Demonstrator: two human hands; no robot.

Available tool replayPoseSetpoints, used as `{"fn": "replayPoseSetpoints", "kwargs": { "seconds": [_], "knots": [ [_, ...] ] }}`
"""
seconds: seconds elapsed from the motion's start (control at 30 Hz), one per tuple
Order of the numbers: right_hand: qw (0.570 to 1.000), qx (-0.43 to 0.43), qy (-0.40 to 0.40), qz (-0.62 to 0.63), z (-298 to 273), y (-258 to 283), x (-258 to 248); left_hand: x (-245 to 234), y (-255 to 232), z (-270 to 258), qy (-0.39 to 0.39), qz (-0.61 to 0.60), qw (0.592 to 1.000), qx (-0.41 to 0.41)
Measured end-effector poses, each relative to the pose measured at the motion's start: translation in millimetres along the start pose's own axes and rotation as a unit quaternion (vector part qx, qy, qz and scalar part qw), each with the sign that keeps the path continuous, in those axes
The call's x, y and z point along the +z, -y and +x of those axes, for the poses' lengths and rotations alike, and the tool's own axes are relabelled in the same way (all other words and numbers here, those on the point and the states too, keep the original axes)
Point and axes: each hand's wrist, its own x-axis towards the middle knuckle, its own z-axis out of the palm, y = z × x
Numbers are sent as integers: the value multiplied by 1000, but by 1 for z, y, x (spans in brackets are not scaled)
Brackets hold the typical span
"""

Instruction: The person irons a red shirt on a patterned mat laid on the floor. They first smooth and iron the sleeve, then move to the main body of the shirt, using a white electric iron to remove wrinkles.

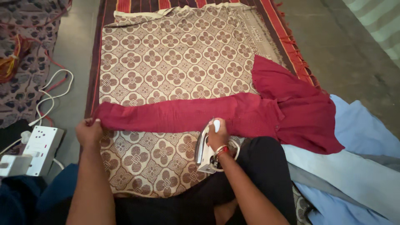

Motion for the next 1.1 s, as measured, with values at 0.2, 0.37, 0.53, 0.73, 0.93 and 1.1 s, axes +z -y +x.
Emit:
{"fn": "replayPoseSetpoints", "kwargs": {
  "seconds": [0.2, 0.37, 0.53, 0.73, 0.93, 1.1],
  "knots": [
    [989, -2, 109, -96, -13, 10, 1, -4, -10, -4, 110, 43, 984, -135],
    [972, -22, 191, -134, -32, 24, 11, -16, -42, -18, 153, 33, 968, -195],
    [940, 12, 275, -202, -55, 32, 29, -17, -60, -28, 109, -14, 990, -88],
    [908, 19, 393, -146, -88, 35, 44, -33, -115, -53, 27, 233, 968, 90],
    [924, -198, 218, -245, 48, 40, 5, 9, -130, -31, 210, 271, 885, 315],
    [897, -262, 184, -304, 209, -9, -30, 43, -131, -24, 272, 299, 852, 333]
  ]
}}
